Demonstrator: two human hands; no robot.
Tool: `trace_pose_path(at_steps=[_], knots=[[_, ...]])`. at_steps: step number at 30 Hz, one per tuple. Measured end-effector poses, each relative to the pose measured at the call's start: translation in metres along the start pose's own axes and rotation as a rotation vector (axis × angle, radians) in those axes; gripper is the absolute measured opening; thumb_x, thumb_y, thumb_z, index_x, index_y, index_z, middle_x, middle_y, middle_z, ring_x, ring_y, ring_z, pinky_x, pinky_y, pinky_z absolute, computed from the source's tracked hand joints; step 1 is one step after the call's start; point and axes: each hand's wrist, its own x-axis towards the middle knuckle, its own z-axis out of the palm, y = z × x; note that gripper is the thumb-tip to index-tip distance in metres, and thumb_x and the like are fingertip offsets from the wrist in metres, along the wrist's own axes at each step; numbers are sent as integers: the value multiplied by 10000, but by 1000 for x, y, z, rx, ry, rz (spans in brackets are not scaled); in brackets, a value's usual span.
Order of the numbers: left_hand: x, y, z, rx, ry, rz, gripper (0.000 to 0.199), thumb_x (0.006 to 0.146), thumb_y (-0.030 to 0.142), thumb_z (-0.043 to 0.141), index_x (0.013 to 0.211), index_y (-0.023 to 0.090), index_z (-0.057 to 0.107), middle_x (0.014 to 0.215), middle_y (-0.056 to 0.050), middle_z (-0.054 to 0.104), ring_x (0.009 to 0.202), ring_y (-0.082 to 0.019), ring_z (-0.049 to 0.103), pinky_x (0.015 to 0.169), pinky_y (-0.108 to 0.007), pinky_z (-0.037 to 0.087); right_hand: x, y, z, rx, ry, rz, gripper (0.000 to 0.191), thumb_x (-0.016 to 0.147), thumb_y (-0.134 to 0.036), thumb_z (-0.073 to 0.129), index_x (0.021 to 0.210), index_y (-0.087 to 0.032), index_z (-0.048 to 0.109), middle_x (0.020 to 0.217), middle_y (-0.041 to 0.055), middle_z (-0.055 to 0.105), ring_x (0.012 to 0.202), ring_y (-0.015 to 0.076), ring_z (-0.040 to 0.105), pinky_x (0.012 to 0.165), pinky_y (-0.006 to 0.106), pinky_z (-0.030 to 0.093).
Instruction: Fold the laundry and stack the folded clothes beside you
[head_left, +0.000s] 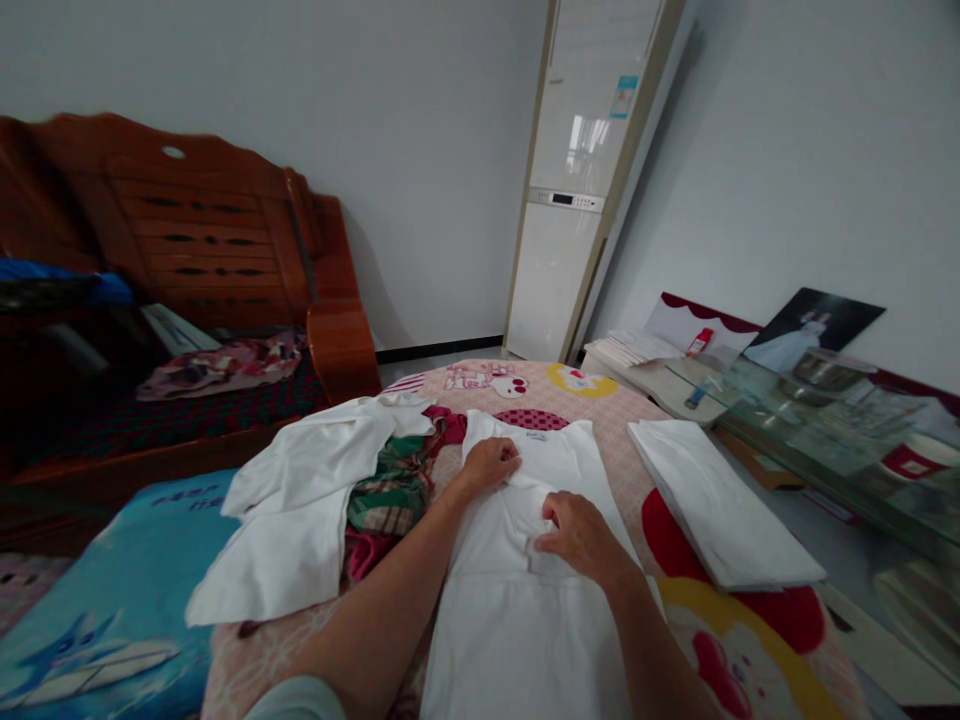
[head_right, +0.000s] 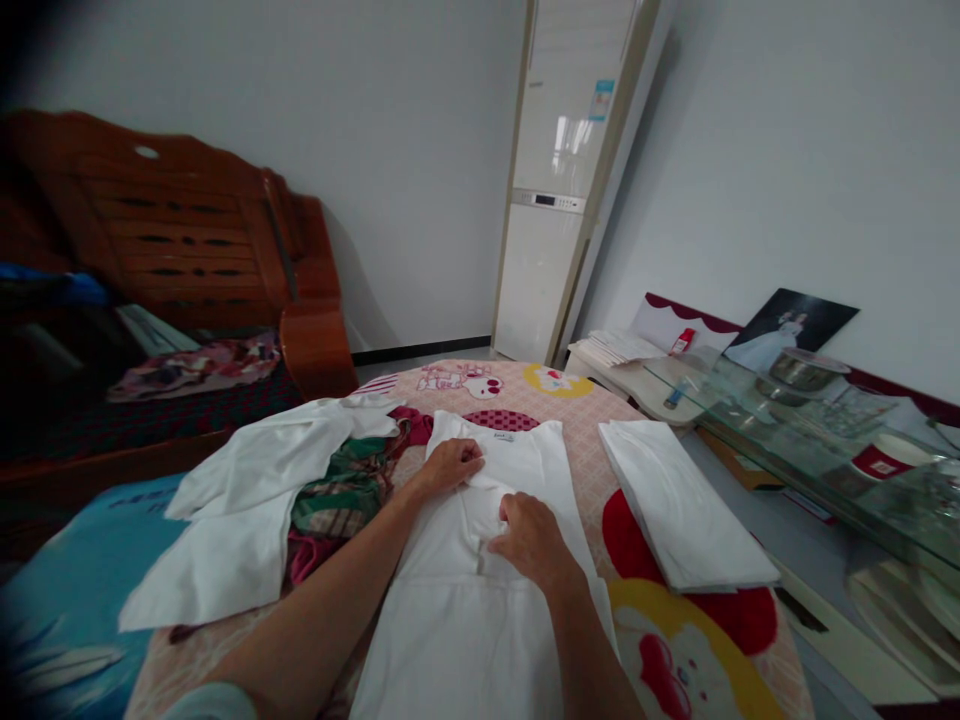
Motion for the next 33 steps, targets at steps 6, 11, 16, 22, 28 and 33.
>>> trace_pose_path(at_steps=[6,11,16,22,28,33], knots=[[1,-2,0,-37,-5,11,158,793,233,559,829,159,693,722,-11,672,652,-128,581,580,-214,357,4,19,-6,298,-38,-10,211,615,-79,545,738,-156,699,591,-11,587,596,128,517,571,230,350],[1,-2,1,-104,-5,-7,159,797,237,549,812,159,687,640,1,643,615,-131,580,576,-214,378,7,37,-5,634,-102,110,220,611,-182,615,802,-147,717,526,-41,535,489,106,470,464,213,325],[5,1,6,-292,64,-51,182,809,248,523,830,146,672,636,17,625,561,-112,552,541,-203,385,7,46,-1,785,-161,149,209,607,-192,609,786,-153,710,518,-46,537,474,95,461,454,207,332],[10,3,11,-247,218,-37,123,787,204,566,829,154,671,713,7,644,655,-114,558,612,-206,397,6,42,-2,720,-215,121,129,620,-245,680,687,-138,704,519,-28,567,476,85,456,450,199,315],[8,5,7,-115,179,-16,160,718,90,589,845,149,665,737,-8,660,674,-121,584,663,-220,414,4,37,-4,714,-262,65,129,626,-261,708,662,-137,709,527,-18,599,486,85,467,466,197,318],[6,4,-2,-94,162,-72,215,694,83,575,870,170,661,709,15,642,640,-115,576,646,-215,427,3,35,-5,696,-250,73,175,653,-314,725,654,-140,711,535,-18,598,501,87,467,473,199,312]])
